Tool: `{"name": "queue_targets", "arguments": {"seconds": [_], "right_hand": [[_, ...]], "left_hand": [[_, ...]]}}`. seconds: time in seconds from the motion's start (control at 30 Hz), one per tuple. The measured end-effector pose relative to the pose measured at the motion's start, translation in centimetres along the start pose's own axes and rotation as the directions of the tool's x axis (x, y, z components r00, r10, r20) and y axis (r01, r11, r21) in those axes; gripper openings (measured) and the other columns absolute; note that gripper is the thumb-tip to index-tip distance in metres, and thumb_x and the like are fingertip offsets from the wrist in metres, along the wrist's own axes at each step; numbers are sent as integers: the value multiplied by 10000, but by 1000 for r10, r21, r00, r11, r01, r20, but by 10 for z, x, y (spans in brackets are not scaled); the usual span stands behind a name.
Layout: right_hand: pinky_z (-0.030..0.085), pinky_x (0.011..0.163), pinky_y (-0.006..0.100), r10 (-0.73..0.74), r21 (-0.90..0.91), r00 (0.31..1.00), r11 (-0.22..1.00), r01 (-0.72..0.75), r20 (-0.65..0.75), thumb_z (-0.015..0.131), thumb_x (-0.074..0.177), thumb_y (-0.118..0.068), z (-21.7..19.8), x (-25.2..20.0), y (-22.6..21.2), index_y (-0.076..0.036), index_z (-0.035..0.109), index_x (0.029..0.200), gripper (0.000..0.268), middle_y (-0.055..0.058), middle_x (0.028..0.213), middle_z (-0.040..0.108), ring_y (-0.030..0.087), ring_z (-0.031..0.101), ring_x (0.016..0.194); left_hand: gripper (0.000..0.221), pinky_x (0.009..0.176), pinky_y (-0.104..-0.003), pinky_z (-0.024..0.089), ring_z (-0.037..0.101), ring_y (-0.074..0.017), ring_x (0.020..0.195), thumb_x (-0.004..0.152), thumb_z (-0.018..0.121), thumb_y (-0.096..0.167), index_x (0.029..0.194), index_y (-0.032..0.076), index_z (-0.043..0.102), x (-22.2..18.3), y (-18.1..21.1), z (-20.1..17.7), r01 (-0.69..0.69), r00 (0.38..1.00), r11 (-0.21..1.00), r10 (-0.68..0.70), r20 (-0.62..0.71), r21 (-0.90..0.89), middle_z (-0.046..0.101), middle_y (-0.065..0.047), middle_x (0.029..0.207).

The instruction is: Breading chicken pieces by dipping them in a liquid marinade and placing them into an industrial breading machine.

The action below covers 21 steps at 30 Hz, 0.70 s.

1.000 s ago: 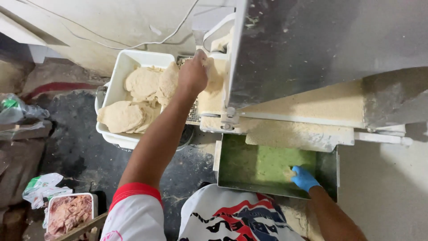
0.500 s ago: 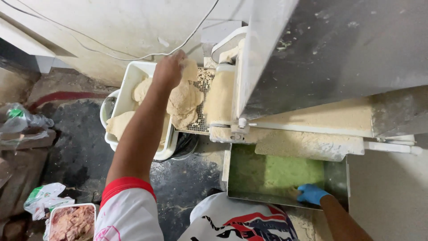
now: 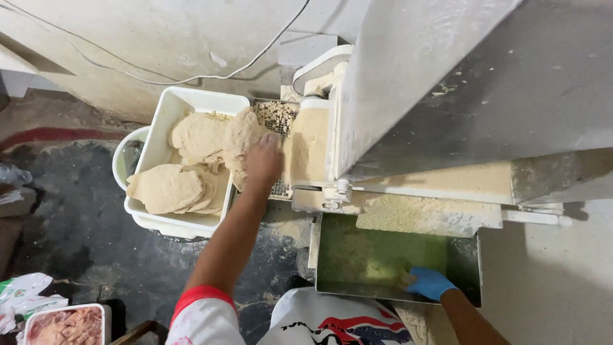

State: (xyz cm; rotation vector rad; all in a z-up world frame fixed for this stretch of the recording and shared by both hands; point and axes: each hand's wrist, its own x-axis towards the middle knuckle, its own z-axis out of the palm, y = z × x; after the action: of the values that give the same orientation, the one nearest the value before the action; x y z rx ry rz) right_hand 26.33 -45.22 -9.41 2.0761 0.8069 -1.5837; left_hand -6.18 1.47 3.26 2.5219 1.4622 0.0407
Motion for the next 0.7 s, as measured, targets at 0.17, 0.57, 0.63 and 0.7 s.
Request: {"name": "queue_targets", "arguments": {"seconds": [0.17,0.57,0.63,0.7], "right_hand": [[467,1192,353,-115,-290,992,952,95,-53,776,817,-525,6,42,14,-315,578,1516,756,-20,1625,526,238,545,1460],[394,1274,382,-151,82,976,983,165,-156,758,957,-354,17,70,64,-232,453,1618,738,42,1714,414,266,484,1540],[393,1266,362,-162,49,973,984,172,-161,750,909,-353,12,73,68,-262,494,1585,729,19,1713,419,257,489,1537],[393,1258,342,-175,19,971,983,180,-165,742,861,-352,0,46,48,-293,536,1553,725,-3,1712,424,247,494,1534]], "left_hand": [[400,771,-326,607,679,-187,940,1042,663,457,1243,112,643,11,69,-1,243,967,831,-171,187,-500,717,-37,1111],[185,749,-365,606,685,-205,904,975,764,296,1040,134,702,40,52,11,429,903,667,-309,299,-609,764,-22,967],[223,763,-327,612,690,-188,912,977,776,286,1118,132,697,41,52,5,418,908,677,-318,271,-605,763,-27,1001],[278,777,-288,618,696,-172,920,979,789,275,1196,130,692,41,51,0,407,913,690,-326,244,-598,763,-31,1035]]}}
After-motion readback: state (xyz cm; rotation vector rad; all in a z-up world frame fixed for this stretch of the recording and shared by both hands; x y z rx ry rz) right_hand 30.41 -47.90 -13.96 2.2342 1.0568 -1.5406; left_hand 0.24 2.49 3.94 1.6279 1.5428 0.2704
